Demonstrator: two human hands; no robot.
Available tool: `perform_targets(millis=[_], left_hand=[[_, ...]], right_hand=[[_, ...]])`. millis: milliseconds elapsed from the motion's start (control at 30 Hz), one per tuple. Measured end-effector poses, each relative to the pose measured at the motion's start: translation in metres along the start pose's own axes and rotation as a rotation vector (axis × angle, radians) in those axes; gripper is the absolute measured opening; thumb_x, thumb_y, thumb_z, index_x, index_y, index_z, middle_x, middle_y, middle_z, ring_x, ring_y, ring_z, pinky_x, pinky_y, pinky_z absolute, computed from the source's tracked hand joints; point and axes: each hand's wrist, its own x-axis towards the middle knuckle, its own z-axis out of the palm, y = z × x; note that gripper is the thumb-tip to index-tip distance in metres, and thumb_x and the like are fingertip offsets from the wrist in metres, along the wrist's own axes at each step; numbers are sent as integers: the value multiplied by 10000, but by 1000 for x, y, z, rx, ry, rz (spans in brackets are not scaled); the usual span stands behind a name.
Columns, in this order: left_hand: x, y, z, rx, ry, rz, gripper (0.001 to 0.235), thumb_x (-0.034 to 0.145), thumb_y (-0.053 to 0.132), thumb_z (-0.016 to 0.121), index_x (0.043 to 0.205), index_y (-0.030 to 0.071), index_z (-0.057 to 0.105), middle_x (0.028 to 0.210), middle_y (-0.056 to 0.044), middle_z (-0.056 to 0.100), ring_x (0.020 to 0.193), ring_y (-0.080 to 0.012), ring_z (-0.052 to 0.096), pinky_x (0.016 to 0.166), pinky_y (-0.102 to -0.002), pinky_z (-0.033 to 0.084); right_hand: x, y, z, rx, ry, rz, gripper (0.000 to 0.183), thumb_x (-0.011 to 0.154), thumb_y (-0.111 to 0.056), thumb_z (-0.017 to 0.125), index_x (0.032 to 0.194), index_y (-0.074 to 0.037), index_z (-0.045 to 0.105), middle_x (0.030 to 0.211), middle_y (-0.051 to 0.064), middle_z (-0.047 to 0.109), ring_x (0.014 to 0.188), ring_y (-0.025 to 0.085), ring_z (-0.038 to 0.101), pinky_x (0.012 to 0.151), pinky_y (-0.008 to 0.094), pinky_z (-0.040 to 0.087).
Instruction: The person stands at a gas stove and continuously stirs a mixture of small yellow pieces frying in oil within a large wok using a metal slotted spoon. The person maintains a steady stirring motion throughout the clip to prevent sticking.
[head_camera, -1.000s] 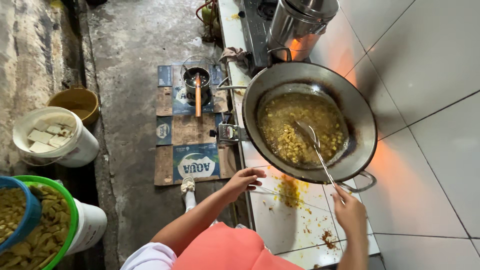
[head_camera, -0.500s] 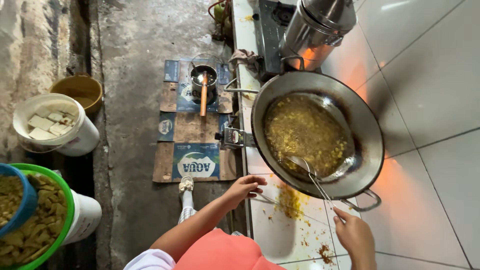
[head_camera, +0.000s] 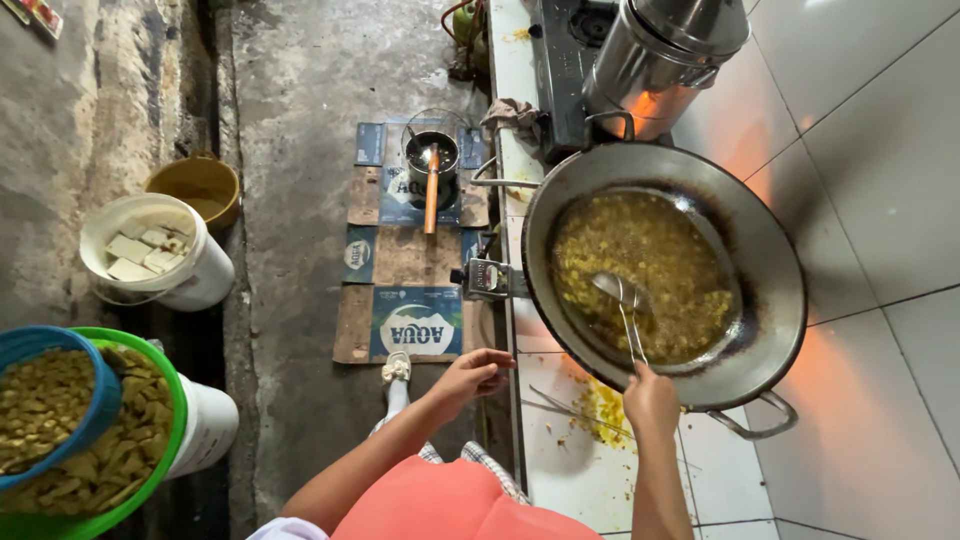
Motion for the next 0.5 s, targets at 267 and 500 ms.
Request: perform_targets(millis=[267, 500], left_hand=[[-3, 0, -8, -33, 12, 29, 296, 1035, 125, 542, 1304, 99, 661, 1262, -2, 715, 982, -99, 666, 880, -304, 530], [-7, -4, 0, 16, 62, -33, 303, 1032, 156, 538, 1309, 128, 657, 1294, 22, 708, 991, -104, 684, 876, -304, 531]], right_hand=[[60, 27, 46, 235, 114, 9, 360, 927, -263, 697, 1269, -156, 730, 977, 236, 740, 920, 429, 702, 802, 504, 549], [75, 83, 13, 766, -33, 352, 431, 1030, -272, 663, 1431, -129, 730, 836, 315, 635, 691, 278, 495, 649, 490, 414]])
